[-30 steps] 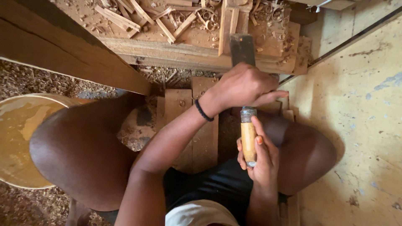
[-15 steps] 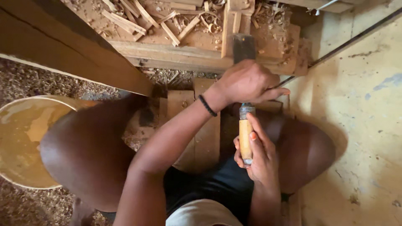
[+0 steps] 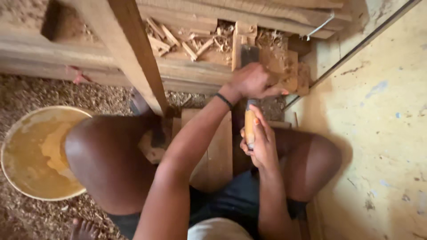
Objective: The person uses a chisel to carve wood pieces while sitting on the floor, removing shavings to shape the material.
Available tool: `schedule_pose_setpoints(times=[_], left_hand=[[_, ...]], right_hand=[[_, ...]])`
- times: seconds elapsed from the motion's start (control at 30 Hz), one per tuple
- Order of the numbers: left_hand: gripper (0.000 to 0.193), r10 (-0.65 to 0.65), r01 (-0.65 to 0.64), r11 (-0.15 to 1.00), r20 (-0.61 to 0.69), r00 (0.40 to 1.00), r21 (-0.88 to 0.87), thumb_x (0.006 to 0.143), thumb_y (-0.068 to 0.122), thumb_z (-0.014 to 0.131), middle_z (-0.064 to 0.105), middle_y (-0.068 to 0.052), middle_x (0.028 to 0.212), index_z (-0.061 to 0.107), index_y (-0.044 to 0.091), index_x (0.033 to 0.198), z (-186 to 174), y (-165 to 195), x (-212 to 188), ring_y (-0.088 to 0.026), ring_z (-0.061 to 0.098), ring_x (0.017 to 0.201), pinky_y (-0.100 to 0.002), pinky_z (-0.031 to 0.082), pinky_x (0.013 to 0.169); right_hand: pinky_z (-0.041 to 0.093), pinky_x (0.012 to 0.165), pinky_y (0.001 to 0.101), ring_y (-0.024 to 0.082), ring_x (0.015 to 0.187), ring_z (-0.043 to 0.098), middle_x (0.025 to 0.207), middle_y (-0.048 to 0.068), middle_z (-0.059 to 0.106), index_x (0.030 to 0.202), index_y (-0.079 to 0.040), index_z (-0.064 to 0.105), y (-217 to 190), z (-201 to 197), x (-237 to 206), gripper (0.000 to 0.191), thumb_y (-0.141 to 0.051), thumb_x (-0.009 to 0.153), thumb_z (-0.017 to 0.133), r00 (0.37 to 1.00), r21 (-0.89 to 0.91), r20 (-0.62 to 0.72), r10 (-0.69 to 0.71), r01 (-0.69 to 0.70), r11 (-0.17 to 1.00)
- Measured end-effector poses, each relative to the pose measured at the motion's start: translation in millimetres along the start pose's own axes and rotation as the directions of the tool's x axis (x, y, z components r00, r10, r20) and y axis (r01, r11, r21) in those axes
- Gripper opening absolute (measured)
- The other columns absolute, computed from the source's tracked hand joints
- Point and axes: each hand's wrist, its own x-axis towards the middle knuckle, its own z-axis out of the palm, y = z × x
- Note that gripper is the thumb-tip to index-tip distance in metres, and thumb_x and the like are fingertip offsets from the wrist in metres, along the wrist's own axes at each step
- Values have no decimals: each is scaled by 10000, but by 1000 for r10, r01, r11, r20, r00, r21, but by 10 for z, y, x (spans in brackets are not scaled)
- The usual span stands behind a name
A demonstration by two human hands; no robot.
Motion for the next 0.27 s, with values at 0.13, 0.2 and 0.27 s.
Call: schedule_pose_setpoints(times=[0.13, 0.2, 0.27], left_hand=[[586, 34, -50, 994, -152, 988, -99, 940, 581, 672, 618, -123, 553, 651, 111, 591, 14, 133, -174, -348, 616, 489, -454, 508, 500], [566, 19, -38, 993, -173, 985, -112, 931, 579, 672, 626, -122, 566, 656, 118, 605, 4, 271, -231, -359, 622, 507, -450, 509, 503], [559, 1, -24, 990, -163, 987, -136, 929, 575, 674, 624, -124, 570, 653, 115, 612, -60, 355, -268, -371, 625, 521, -449, 508, 506]], right_hand=[[385, 372, 229, 118, 475, 482, 827, 126, 584, 1551, -137, 440, 119, -118, -123, 573, -413, 1051, 492, 1000, 7, 30, -1, 1, 1000], [388, 368, 230, 127, 466, 491, 834, 136, 591, 1547, -125, 434, 131, -161, -238, 586, -422, 1046, 495, 999, 7, 26, 22, -22, 1000], [382, 367, 225, 136, 449, 495, 831, 142, 590, 1550, -120, 426, 130, -177, -323, 602, -433, 1042, 500, 998, 0, 15, 64, -64, 998]])
